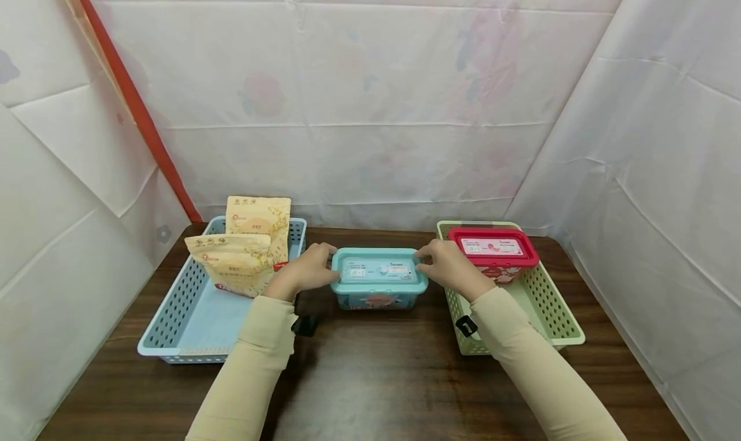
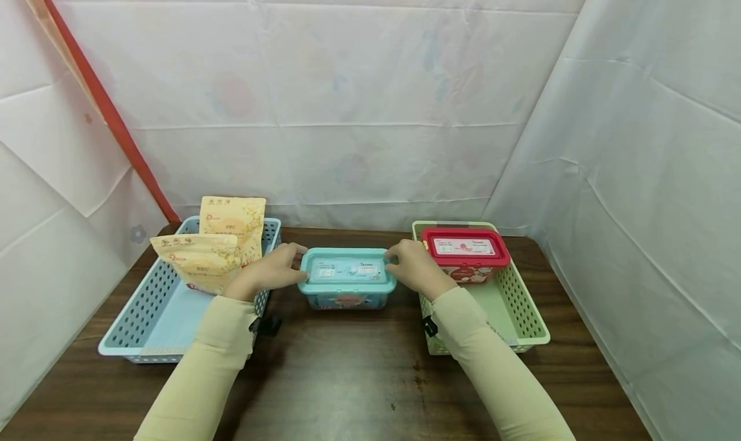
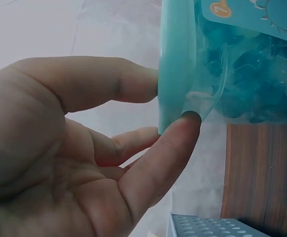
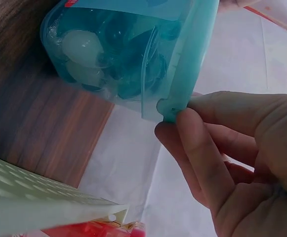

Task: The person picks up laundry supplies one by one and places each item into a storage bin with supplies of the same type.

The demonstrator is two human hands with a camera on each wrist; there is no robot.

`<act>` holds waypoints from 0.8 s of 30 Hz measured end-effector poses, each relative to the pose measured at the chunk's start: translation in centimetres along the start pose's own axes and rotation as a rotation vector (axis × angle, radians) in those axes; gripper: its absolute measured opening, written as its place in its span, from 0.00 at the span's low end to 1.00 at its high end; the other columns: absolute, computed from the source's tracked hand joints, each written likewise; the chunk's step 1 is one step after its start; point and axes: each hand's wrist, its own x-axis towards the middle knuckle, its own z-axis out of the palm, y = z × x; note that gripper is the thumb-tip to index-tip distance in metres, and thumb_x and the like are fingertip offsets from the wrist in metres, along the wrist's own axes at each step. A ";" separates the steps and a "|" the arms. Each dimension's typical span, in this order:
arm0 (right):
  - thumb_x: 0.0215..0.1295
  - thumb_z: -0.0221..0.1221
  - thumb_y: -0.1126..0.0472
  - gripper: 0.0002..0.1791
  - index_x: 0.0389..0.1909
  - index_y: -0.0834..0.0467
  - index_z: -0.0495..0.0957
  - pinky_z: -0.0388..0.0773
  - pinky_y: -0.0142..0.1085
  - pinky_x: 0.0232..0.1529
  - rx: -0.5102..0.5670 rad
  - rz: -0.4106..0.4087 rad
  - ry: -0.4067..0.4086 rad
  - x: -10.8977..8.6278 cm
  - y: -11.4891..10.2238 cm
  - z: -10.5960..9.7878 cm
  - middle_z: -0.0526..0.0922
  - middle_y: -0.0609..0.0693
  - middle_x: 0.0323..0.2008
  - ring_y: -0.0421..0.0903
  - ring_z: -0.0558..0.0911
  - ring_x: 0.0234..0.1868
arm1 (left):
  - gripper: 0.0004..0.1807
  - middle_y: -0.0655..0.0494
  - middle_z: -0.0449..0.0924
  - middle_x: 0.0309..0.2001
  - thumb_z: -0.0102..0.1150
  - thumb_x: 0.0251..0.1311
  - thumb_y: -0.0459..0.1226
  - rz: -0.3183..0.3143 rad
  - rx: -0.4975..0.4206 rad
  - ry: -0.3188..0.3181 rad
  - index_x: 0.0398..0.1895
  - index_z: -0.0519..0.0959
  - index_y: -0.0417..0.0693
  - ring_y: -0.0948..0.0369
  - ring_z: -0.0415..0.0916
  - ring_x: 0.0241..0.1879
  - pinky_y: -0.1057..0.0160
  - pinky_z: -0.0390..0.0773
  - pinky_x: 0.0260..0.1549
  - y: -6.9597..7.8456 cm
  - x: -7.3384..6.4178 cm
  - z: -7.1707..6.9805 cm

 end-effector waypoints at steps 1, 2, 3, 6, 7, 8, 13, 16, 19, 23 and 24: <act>0.64 0.67 0.66 0.11 0.46 0.66 0.86 0.83 0.41 0.38 0.000 -0.005 0.001 0.0 0.0 0.0 0.86 0.58 0.43 0.47 0.83 0.39 | 0.33 0.33 0.74 0.54 0.59 0.64 0.30 0.002 -0.014 -0.004 0.69 0.61 0.23 0.54 0.73 0.37 0.59 0.73 0.34 -0.1 -0.1 0.0; 0.64 0.67 0.66 0.11 0.46 0.65 0.86 0.83 0.40 0.38 -0.002 -0.009 0.001 -0.1 0.0 0.0 0.86 0.58 0.42 0.47 0.83 0.39 | 0.34 0.33 0.74 0.54 0.59 0.64 0.30 0.002 -0.026 -0.007 0.70 0.61 0.23 0.54 0.74 0.37 0.58 0.73 0.34 -0.1 -0.2 0.0; 0.64 0.67 0.66 0.11 0.46 0.65 0.86 0.83 0.40 0.38 -0.002 -0.014 0.000 -0.1 0.0 0.0 0.86 0.57 0.42 0.47 0.83 0.39 | 0.34 0.33 0.73 0.56 0.59 0.64 0.30 0.001 -0.034 -0.009 0.70 0.60 0.23 0.54 0.74 0.39 0.58 0.73 0.35 -0.2 -0.3 0.0; 0.65 0.67 0.66 0.12 0.47 0.66 0.86 0.83 0.40 0.37 -0.001 -0.022 -0.003 -0.3 0.0 0.1 0.86 0.57 0.42 0.46 0.83 0.38 | 0.34 0.34 0.73 0.56 0.58 0.65 0.31 0.002 -0.050 -0.017 0.70 0.59 0.24 0.52 0.75 0.44 0.56 0.76 0.38 -0.2 -0.4 0.0; 0.65 0.67 0.66 0.12 0.47 0.66 0.86 0.83 0.40 0.37 0.002 -0.023 -0.006 -0.3 0.1 0.1 0.86 0.57 0.41 0.46 0.83 0.37 | 0.34 0.34 0.73 0.57 0.58 0.66 0.31 0.003 -0.055 -0.020 0.70 0.59 0.24 0.51 0.75 0.46 0.55 0.77 0.40 -0.2 -0.5 0.0; 0.65 0.67 0.66 0.12 0.48 0.66 0.86 0.84 0.40 0.37 0.008 -0.022 -0.007 -0.3 0.1 0.1 0.86 0.57 0.42 0.46 0.83 0.38 | 0.34 0.34 0.72 0.58 0.58 0.66 0.31 0.006 -0.060 -0.021 0.70 0.59 0.24 0.51 0.75 0.48 0.54 0.78 0.42 -0.3 -0.5 0.1; 0.64 0.67 0.65 0.16 0.51 0.67 0.84 0.84 0.40 0.38 0.078 -0.001 -0.019 -0.2 0.6 0.0 0.85 0.57 0.43 0.48 0.84 0.40 | 0.34 0.35 0.72 0.57 0.57 0.66 0.31 0.010 -0.099 -0.022 0.71 0.57 0.23 0.49 0.73 0.51 0.50 0.77 0.48 -0.4 -0.5 0.2; 0.65 0.67 0.64 0.19 0.56 0.66 0.82 0.84 0.39 0.38 0.187 0.043 -0.051 0.0 1.3 0.0 0.84 0.57 0.45 0.48 0.83 0.42 | 0.34 0.36 0.71 0.57 0.58 0.67 0.32 -0.007 -0.109 -0.011 0.71 0.57 0.25 0.49 0.73 0.52 0.49 0.77 0.49 -0.5 -0.6 0.2; 0.66 0.66 0.63 0.22 0.60 0.66 0.79 0.85 0.39 0.38 0.297 0.098 -0.082 0.1 1.9 0.1 0.83 0.57 0.46 0.48 0.83 0.43 | 0.34 0.37 0.70 0.57 0.57 0.68 0.33 -0.025 -0.117 -0.004 0.72 0.57 0.26 0.49 0.72 0.52 0.49 0.77 0.50 -0.7 -0.6 0.4; 0.66 0.66 0.62 0.26 0.63 0.67 0.76 0.86 0.41 0.40 0.367 0.154 -0.106 0.2 2.2 0.1 0.82 0.59 0.46 0.51 0.84 0.43 | 0.34 0.37 0.71 0.56 0.57 0.68 0.33 -0.020 -0.160 -0.008 0.72 0.56 0.26 0.49 0.72 0.51 0.50 0.77 0.49 -0.8 -0.6 0.5; 0.67 0.66 0.62 0.26 0.63 0.67 0.75 0.86 0.40 0.40 0.379 0.168 -0.116 0.2 2.2 0.0 0.82 0.59 0.45 0.51 0.84 0.43 | 0.34 0.37 0.71 0.56 0.57 0.67 0.32 -0.017 -0.178 -0.011 0.71 0.56 0.26 0.49 0.73 0.51 0.50 0.77 0.48 -0.9 -0.5 0.5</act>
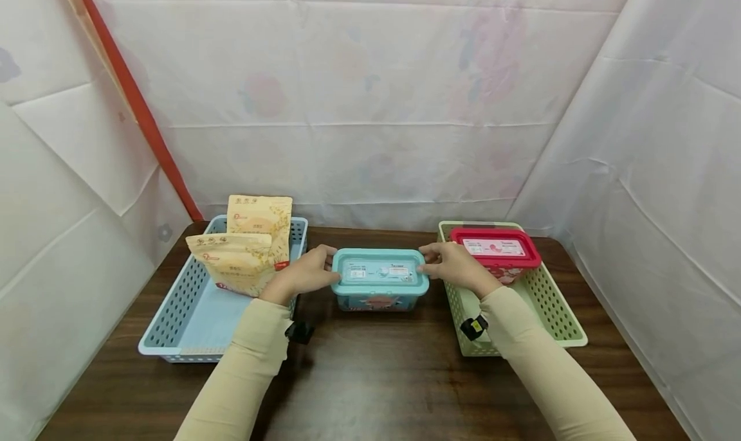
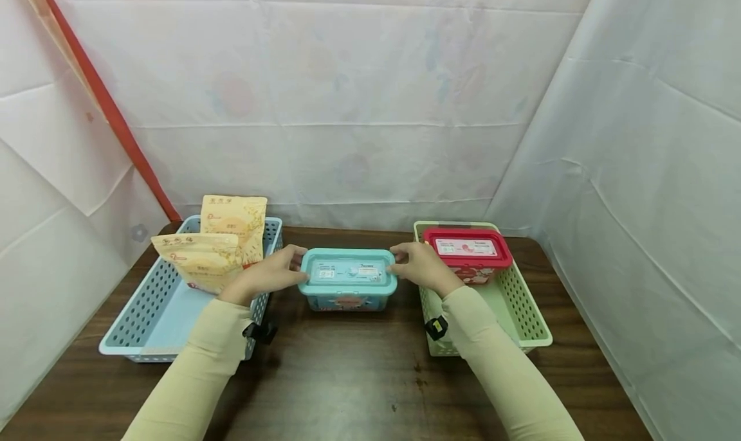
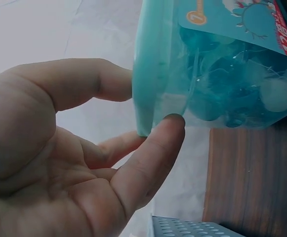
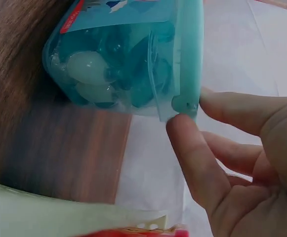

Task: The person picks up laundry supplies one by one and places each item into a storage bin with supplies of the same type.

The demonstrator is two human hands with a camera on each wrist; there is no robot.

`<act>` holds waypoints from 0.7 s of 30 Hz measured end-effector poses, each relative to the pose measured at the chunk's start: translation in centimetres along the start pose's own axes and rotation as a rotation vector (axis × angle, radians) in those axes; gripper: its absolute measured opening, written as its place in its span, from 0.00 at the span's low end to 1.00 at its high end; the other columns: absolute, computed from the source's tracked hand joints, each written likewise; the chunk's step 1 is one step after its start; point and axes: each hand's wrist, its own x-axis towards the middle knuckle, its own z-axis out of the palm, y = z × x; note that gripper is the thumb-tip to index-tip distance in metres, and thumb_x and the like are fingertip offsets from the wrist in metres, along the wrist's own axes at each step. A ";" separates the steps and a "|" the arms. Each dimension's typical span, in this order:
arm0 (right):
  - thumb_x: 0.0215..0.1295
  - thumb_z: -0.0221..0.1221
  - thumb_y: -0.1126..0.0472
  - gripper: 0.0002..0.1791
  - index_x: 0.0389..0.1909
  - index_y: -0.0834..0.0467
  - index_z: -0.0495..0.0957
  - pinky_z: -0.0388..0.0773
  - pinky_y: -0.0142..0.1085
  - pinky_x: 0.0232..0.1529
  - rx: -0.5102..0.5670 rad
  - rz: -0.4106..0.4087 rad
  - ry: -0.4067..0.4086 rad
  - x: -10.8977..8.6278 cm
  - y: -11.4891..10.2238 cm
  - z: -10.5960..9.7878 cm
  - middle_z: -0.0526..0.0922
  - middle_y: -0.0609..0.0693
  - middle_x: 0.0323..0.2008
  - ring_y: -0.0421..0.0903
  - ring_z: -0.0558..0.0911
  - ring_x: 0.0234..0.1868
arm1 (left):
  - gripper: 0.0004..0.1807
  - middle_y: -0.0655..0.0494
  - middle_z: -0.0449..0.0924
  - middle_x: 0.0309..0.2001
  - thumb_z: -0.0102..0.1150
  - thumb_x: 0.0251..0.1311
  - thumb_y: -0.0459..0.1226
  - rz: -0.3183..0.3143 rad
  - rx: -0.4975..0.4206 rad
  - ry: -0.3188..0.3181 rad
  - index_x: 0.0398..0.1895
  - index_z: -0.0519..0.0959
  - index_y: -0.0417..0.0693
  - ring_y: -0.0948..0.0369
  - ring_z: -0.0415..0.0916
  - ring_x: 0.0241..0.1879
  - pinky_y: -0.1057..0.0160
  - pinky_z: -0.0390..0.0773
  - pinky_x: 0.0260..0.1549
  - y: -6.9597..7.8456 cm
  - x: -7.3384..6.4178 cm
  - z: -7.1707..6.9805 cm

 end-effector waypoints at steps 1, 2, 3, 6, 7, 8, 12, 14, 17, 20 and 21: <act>0.68 0.66 0.62 0.27 0.64 0.68 0.74 0.85 0.40 0.40 0.024 0.014 -0.013 0.0 0.0 0.0 0.82 0.59 0.46 0.52 0.85 0.43 | 0.34 0.37 0.71 0.56 0.57 0.67 0.32 0.000 -0.020 -0.005 0.71 0.56 0.26 0.50 0.73 0.51 0.51 0.77 0.48 0.0 0.0 0.0; 0.68 0.65 0.61 0.27 0.64 0.69 0.73 0.85 0.40 0.41 0.051 0.030 -0.027 0.0 0.1 -0.1 0.82 0.59 0.46 0.52 0.85 0.42 | 0.34 0.37 0.71 0.56 0.56 0.67 0.32 -0.002 -0.038 -0.007 0.71 0.56 0.26 0.50 0.73 0.51 0.51 0.77 0.48 -0.1 0.1 0.0; 0.69 0.64 0.61 0.27 0.64 0.69 0.72 0.85 0.39 0.41 0.078 0.047 -0.041 0.0 0.2 -0.1 0.82 0.60 0.46 0.51 0.86 0.42 | 0.34 0.37 0.72 0.56 0.56 0.67 0.32 -0.003 -0.058 -0.012 0.71 0.56 0.26 0.49 0.73 0.51 0.51 0.78 0.48 -0.1 0.1 0.0; 0.71 0.62 0.60 0.27 0.65 0.71 0.71 0.85 0.39 0.43 0.155 0.095 -0.083 0.0 0.4 -0.2 0.82 0.61 0.49 0.50 0.86 0.43 | 0.33 0.37 0.72 0.55 0.56 0.67 0.32 -0.018 -0.107 -0.021 0.70 0.58 0.27 0.49 0.74 0.52 0.50 0.78 0.49 -0.4 0.2 0.0; 0.72 0.62 0.60 0.27 0.65 0.71 0.71 0.85 0.39 0.44 0.171 0.107 -0.091 0.0 0.4 -0.2 0.82 0.61 0.49 0.50 0.86 0.44 | 0.32 0.37 0.72 0.55 0.56 0.67 0.32 -0.023 -0.118 -0.021 0.70 0.58 0.27 0.49 0.74 0.52 0.50 0.78 0.49 -0.5 0.2 0.0; 0.72 0.62 0.59 0.27 0.64 0.71 0.71 0.84 0.39 0.44 0.182 0.119 -0.096 0.0 0.5 -0.2 0.82 0.61 0.50 0.49 0.86 0.44 | 0.32 0.37 0.72 0.55 0.56 0.67 0.32 -0.028 -0.127 -0.022 0.70 0.58 0.27 0.48 0.74 0.51 0.50 0.78 0.49 -0.5 0.2 0.0; 0.73 0.60 0.59 0.27 0.65 0.73 0.70 0.83 0.44 0.50 0.244 0.136 -0.125 0.1 1.0 -0.2 0.82 0.62 0.51 0.50 0.86 0.46 | 0.33 0.37 0.71 0.58 0.56 0.68 0.36 -0.067 -0.144 -0.034 0.71 0.58 0.28 0.47 0.73 0.55 0.48 0.76 0.53 -0.8 0.0 0.0; 0.74 0.59 0.59 0.28 0.65 0.75 0.68 0.80 0.49 0.53 0.288 0.135 -0.144 0.0 1.3 -0.2 0.81 0.63 0.52 0.51 0.85 0.47 | 0.34 0.36 0.69 0.61 0.55 0.70 0.38 -0.089 -0.150 -0.047 0.72 0.57 0.28 0.46 0.72 0.57 0.46 0.74 0.55 -0.9 -0.1 0.0; 0.75 0.58 0.59 0.29 0.66 0.76 0.66 0.77 0.53 0.56 0.347 0.141 -0.165 0.0 1.6 -0.1 0.81 0.64 0.52 0.51 0.85 0.47 | 0.36 0.36 0.66 0.66 0.54 0.71 0.41 -0.116 -0.147 -0.063 0.74 0.55 0.29 0.45 0.69 0.62 0.44 0.73 0.58 -1.1 -0.2 0.0; 0.75 0.57 0.60 0.29 0.67 0.76 0.64 0.76 0.53 0.57 0.384 0.144 -0.179 0.0 1.7 0.0 0.80 0.65 0.53 0.52 0.84 0.49 | 0.38 0.34 0.63 0.68 0.53 0.72 0.42 -0.119 -0.146 -0.072 0.75 0.53 0.28 0.43 0.67 0.64 0.43 0.72 0.59 -1.3 -0.2 0.0; 0.75 0.57 0.60 0.29 0.67 0.76 0.64 0.76 0.53 0.57 0.389 0.145 -0.181 0.0 1.7 0.0 0.80 0.65 0.54 0.52 0.84 0.49 | 0.38 0.33 0.62 0.69 0.53 0.72 0.42 -0.118 -0.147 -0.075 0.75 0.53 0.28 0.42 0.66 0.65 0.42 0.71 0.60 -1.4 -0.2 0.1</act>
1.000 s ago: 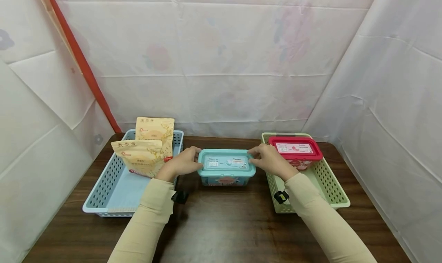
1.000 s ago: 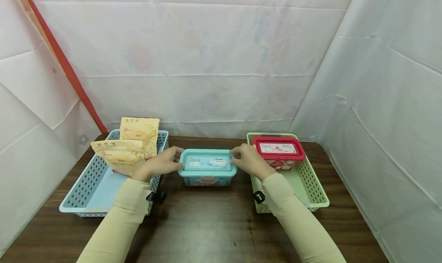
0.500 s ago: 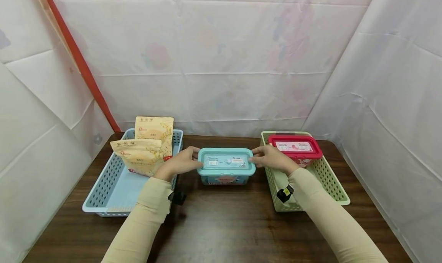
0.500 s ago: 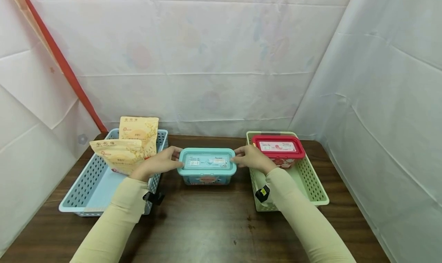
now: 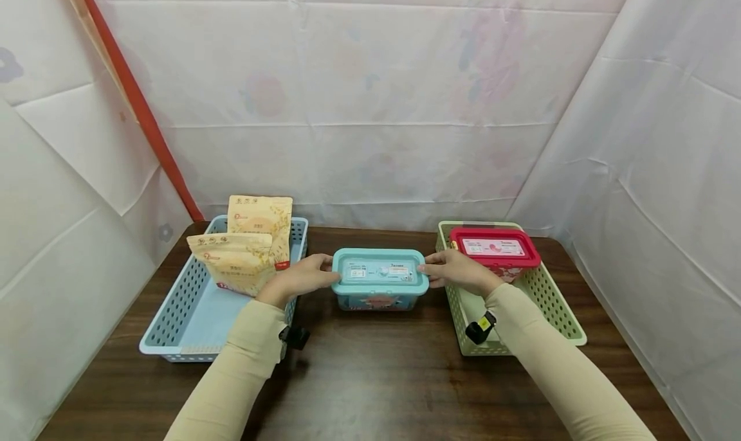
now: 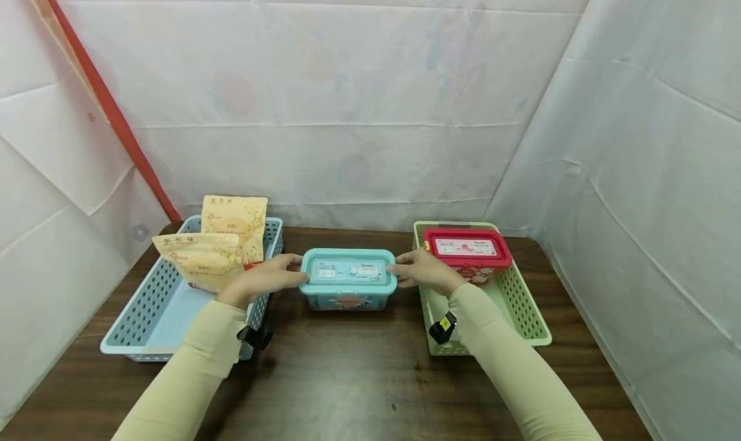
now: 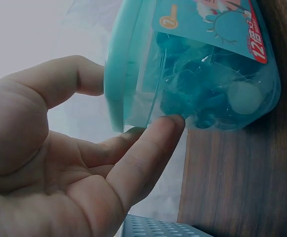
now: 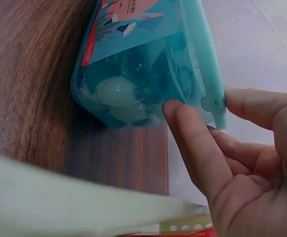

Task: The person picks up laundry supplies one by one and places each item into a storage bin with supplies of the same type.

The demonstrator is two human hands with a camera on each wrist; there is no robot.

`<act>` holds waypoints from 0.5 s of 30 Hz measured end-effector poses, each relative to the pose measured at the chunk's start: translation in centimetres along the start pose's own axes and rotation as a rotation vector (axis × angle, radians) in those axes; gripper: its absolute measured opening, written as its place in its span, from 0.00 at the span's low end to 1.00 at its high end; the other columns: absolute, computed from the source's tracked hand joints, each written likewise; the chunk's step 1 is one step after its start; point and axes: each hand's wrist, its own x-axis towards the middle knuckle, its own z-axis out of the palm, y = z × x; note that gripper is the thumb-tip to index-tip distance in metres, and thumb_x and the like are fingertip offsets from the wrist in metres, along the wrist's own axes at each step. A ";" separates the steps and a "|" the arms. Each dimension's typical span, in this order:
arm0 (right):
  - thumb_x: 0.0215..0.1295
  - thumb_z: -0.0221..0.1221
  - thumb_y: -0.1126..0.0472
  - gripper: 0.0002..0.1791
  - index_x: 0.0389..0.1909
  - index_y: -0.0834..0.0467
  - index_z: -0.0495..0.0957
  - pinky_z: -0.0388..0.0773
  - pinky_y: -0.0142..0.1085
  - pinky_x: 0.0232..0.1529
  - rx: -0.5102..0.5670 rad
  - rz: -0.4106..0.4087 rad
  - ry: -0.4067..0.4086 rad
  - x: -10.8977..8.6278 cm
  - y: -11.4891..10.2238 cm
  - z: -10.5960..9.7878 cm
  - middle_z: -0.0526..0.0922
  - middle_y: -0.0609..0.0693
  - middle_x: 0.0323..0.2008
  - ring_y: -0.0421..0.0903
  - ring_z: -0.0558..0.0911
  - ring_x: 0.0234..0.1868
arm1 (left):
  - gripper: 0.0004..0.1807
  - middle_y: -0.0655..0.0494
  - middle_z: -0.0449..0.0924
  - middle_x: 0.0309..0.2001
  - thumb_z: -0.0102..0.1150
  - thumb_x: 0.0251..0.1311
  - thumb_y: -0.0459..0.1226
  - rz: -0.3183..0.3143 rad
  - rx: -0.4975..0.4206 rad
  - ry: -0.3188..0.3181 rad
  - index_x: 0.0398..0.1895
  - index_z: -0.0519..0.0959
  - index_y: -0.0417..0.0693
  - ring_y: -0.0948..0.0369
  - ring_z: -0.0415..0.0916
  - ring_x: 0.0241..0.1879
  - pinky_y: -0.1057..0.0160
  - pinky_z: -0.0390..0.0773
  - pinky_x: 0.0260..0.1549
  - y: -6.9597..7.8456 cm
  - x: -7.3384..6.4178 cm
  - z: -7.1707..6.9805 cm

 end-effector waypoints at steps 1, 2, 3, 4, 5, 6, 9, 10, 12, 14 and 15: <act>0.76 0.57 0.60 0.30 0.67 0.76 0.64 0.76 0.53 0.57 0.004 -0.001 -0.001 0.0 0.0 0.0 0.80 0.65 0.54 0.52 0.84 0.49 | 0.38 0.33 0.61 0.69 0.53 0.72 0.42 0.001 0.002 0.000 0.75 0.52 0.28 0.42 0.65 0.66 0.42 0.71 0.60 0.0 0.0 0.0; 0.76 0.57 0.60 0.29 0.67 0.75 0.64 0.76 0.53 0.58 0.012 0.002 -0.001 0.0 0.0 0.0 0.80 0.65 0.54 0.52 0.84 0.50 | 0.39 0.32 0.60 0.70 0.53 0.71 0.42 0.001 0.004 0.000 0.75 0.52 0.28 0.41 0.64 0.67 0.42 0.70 0.61 -0.1 0.1 0.0; 0.75 0.57 0.60 0.29 0.67 0.75 0.64 0.75 0.53 0.58 0.021 0.004 -0.001 0.1 0.1 0.1 0.80 0.64 0.54 0.52 0.84 0.50 | 0.39 0.32 0.60 0.71 0.53 0.71 0.42 0.000 0.004 0.000 0.75 0.52 0.28 0.41 0.63 0.68 0.41 0.70 0.61 -0.1 0.1 0.0; 0.75 0.57 0.60 0.29 0.67 0.75 0.64 0.75 0.53 0.58 0.028 0.004 -0.002 0.1 0.1 0.1 0.80 0.64 0.54 0.51 0.84 0.50 | 0.39 0.32 0.59 0.71 0.53 0.71 0.42 -0.002 0.004 0.001 0.75 0.52 0.27 0.41 0.62 0.68 0.41 0.70 0.61 -0.1 0.1 0.0; 0.75 0.57 0.60 0.29 0.67 0.74 0.65 0.75 0.53 0.59 0.030 0.001 -0.004 0.1 0.1 0.1 0.80 0.64 0.54 0.51 0.84 0.50 | 0.39 0.33 0.60 0.71 0.53 0.71 0.42 -0.004 0.001 0.004 0.75 0.52 0.27 0.41 0.62 0.68 0.42 0.69 0.62 -0.2 0.1 0.0; 0.75 0.57 0.60 0.28 0.67 0.74 0.65 0.75 0.52 0.59 0.030 -0.003 -0.006 0.1 0.1 0.1 0.80 0.63 0.54 0.50 0.84 0.50 | 0.39 0.33 0.60 0.71 0.54 0.71 0.42 -0.008 -0.002 0.006 0.75 0.53 0.27 0.42 0.63 0.68 0.42 0.69 0.62 -0.2 0.1 0.1; 0.76 0.57 0.60 0.26 0.66 0.73 0.67 0.76 0.51 0.58 0.034 -0.015 -0.013 0.0 0.2 0.1 0.81 0.62 0.53 0.50 0.84 0.50 | 0.38 0.33 0.62 0.70 0.53 0.70 0.42 -0.014 -0.014 0.008 0.74 0.54 0.26 0.43 0.66 0.66 0.43 0.71 0.61 -0.1 0.1 0.2; 0.76 0.57 0.60 0.26 0.66 0.73 0.67 0.77 0.50 0.58 0.032 -0.019 -0.015 0.0 0.2 0.1 0.81 0.62 0.53 0.49 0.84 0.50 | 0.38 0.33 0.63 0.69 0.53 0.70 0.42 -0.014 -0.024 0.003 0.74 0.55 0.26 0.44 0.67 0.66 0.44 0.71 0.61 -0.1 0.1 0.2; 0.76 0.56 0.60 0.26 0.66 0.73 0.68 0.78 0.49 0.57 0.032 -0.020 -0.015 0.0 0.3 0.1 0.82 0.61 0.52 0.50 0.84 0.49 | 0.38 0.32 0.62 0.70 0.52 0.71 0.41 -0.015 -0.053 -0.004 0.73 0.54 0.24 0.44 0.68 0.65 0.45 0.72 0.61 -0.1 0.1 0.3; 0.76 0.56 0.59 0.26 0.66 0.73 0.68 0.79 0.47 0.56 0.041 -0.014 -0.013 -0.1 0.4 0.1 0.82 0.61 0.51 0.50 0.84 0.49 | 0.37 0.30 0.60 0.70 0.51 0.71 0.40 -0.014 -0.090 -0.019 0.73 0.52 0.23 0.44 0.70 0.64 0.46 0.73 0.61 -0.1 0.0 0.4; 0.76 0.57 0.59 0.27 0.66 0.73 0.67 0.79 0.46 0.55 0.047 -0.009 -0.012 -0.1 0.4 0.1 0.82 0.61 0.51 0.50 0.84 0.49 | 0.37 0.29 0.60 0.70 0.51 0.71 0.39 -0.014 -0.106 -0.021 0.73 0.52 0.22 0.44 0.71 0.63 0.47 0.73 0.60 -0.1 0.0 0.4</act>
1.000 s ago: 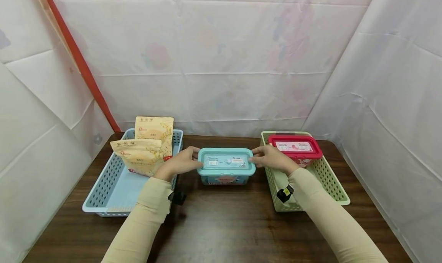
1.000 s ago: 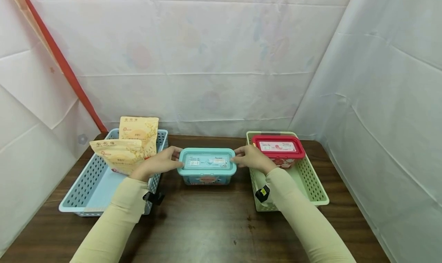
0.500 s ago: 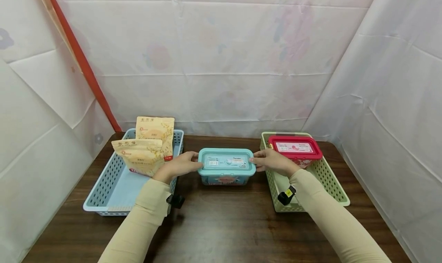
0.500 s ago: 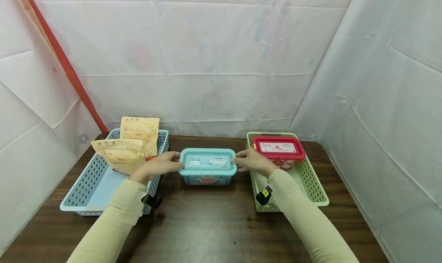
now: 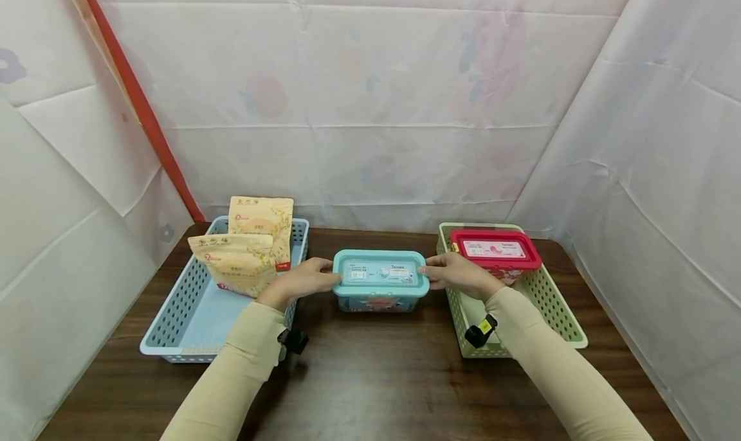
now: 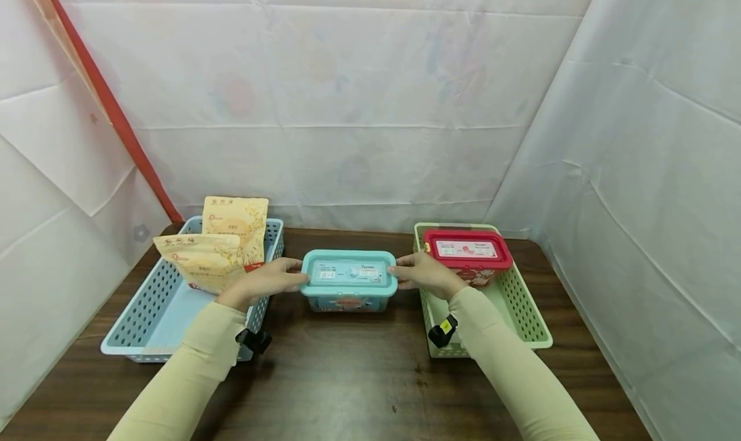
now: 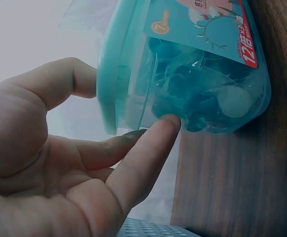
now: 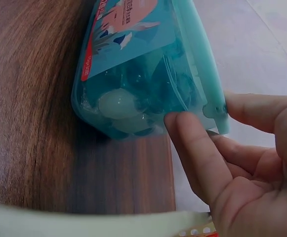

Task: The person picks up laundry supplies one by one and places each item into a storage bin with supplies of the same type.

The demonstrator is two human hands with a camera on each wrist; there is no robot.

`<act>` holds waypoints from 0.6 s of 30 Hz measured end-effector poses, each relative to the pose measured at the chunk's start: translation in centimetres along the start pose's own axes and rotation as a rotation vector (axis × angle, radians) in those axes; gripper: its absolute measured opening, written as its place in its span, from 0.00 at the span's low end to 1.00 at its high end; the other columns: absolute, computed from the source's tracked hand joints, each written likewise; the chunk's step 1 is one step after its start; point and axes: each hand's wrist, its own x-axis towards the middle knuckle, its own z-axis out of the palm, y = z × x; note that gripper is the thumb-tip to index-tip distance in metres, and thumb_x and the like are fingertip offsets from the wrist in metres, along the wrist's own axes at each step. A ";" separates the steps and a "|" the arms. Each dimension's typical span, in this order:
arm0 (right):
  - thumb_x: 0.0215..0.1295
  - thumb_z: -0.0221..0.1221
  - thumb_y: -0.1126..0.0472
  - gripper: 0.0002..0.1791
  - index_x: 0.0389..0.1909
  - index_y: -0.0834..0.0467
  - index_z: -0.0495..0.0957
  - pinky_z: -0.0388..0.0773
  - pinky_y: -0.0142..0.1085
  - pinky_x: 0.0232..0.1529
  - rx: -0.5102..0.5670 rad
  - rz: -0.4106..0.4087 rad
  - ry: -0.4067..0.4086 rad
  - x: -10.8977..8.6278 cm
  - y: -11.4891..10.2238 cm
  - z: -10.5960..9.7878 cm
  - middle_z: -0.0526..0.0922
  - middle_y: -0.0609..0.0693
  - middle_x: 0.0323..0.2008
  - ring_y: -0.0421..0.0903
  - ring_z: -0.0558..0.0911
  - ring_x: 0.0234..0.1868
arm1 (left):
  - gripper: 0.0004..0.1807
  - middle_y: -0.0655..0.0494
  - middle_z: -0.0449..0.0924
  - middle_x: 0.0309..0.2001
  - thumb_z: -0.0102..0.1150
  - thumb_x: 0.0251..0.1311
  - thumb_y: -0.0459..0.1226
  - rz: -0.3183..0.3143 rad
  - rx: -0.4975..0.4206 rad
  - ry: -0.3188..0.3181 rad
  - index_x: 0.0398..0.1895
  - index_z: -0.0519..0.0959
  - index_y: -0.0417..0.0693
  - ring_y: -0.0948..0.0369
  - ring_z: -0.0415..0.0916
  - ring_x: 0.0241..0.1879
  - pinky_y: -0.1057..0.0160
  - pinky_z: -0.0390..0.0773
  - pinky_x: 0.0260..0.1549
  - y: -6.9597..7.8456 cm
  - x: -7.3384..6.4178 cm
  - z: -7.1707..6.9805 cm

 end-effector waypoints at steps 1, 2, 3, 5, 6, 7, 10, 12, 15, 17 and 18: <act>0.76 0.57 0.59 0.27 0.66 0.73 0.67 0.79 0.46 0.55 0.008 0.006 0.002 0.0 0.1 0.0 0.82 0.61 0.51 0.50 0.84 0.49 | 0.37 0.29 0.60 0.70 0.51 0.72 0.38 -0.001 -0.020 -0.002 0.73 0.51 0.22 0.44 0.72 0.62 0.47 0.74 0.60 0.0 0.0 0.0; 0.75 0.57 0.59 0.27 0.66 0.73 0.67 0.79 0.46 0.55 0.011 0.011 0.003 0.0 0.1 0.0 0.82 0.61 0.51 0.50 0.84 0.49 | 0.37 0.29 0.60 0.69 0.51 0.72 0.38 0.000 -0.031 -0.003 0.73 0.51 0.22 0.44 0.73 0.62 0.48 0.74 0.59 0.0 0.0 0.1; 0.76 0.57 0.59 0.28 0.67 0.74 0.66 0.79 0.47 0.56 0.014 0.011 0.002 0.0 0.2 0.0 0.82 0.61 0.51 0.50 0.84 0.49 | 0.36 0.29 0.61 0.69 0.50 0.72 0.37 0.003 -0.037 -0.003 0.73 0.52 0.22 0.44 0.74 0.61 0.48 0.75 0.58 0.0 0.1 0.1; 0.75 0.57 0.59 0.28 0.67 0.74 0.66 0.78 0.48 0.56 0.031 0.021 0.012 0.0 0.3 0.0 0.81 0.62 0.51 0.50 0.84 0.48 | 0.36 0.30 0.65 0.66 0.50 0.71 0.37 0.011 -0.038 -0.002 0.73 0.53 0.22 0.46 0.75 0.58 0.49 0.77 0.57 0.0 0.1 0.2; 0.75 0.57 0.59 0.29 0.67 0.74 0.66 0.78 0.48 0.57 0.038 0.022 0.013 0.0 0.4 0.0 0.81 0.62 0.52 0.50 0.84 0.48 | 0.35 0.30 0.66 0.65 0.50 0.71 0.37 0.013 -0.042 0.002 0.72 0.53 0.22 0.47 0.76 0.57 0.49 0.77 0.56 -0.1 0.2 0.2; 0.75 0.57 0.59 0.29 0.67 0.75 0.65 0.77 0.49 0.57 0.044 0.022 0.015 0.1 0.5 0.0 0.81 0.63 0.52 0.50 0.84 0.48 | 0.35 0.31 0.67 0.65 0.51 0.71 0.37 0.012 -0.051 0.006 0.72 0.54 0.22 0.47 0.77 0.57 0.49 0.77 0.56 -0.1 0.2 0.3; 0.76 0.57 0.59 0.29 0.67 0.75 0.64 0.76 0.50 0.58 0.061 0.025 0.022 0.1 0.6 0.0 0.81 0.63 0.51 0.49 0.84 0.48 | 0.34 0.32 0.69 0.63 0.52 0.71 0.37 0.017 -0.084 0.009 0.72 0.56 0.23 0.49 0.78 0.54 0.49 0.78 0.56 -0.3 0.4 0.2; 0.76 0.56 0.59 0.30 0.67 0.76 0.64 0.76 0.51 0.59 0.065 0.021 0.020 0.2 0.6 0.0 0.81 0.63 0.51 0.48 0.84 0.48 | 0.33 0.32 0.70 0.62 0.52 0.71 0.37 0.023 -0.120 0.005 0.71 0.57 0.23 0.49 0.78 0.54 0.50 0.78 0.56 -0.5 0.4 0.2; 0.76 0.56 0.59 0.30 0.68 0.76 0.63 0.75 0.51 0.59 0.070 0.030 0.027 0.3 0.6 0.1 0.81 0.62 0.51 0.48 0.83 0.47 | 0.33 0.30 0.67 0.64 0.52 0.72 0.35 0.038 -0.188 -0.018 0.71 0.56 0.22 0.48 0.77 0.57 0.50 0.77 0.57 -0.8 0.5 0.0; 0.76 0.56 0.58 0.30 0.68 0.75 0.63 0.75 0.51 0.59 0.071 0.039 0.031 0.3 0.4 0.2 0.81 0.62 0.51 0.47 0.83 0.47 | 0.32 0.28 0.65 0.66 0.51 0.73 0.35 0.050 -0.226 -0.034 0.71 0.55 0.21 0.46 0.75 0.59 0.49 0.75 0.59 -0.9 0.4 -0.1; 0.77 0.56 0.58 0.30 0.68 0.75 0.63 0.75 0.51 0.59 0.072 0.044 0.032 0.3 0.4 0.2 0.81 0.62 0.51 0.47 0.83 0.47 | 0.32 0.28 0.64 0.66 0.50 0.74 0.34 0.054 -0.242 -0.041 0.71 0.54 0.20 0.45 0.74 0.60 0.49 0.74 0.60 -1.0 0.4 -0.1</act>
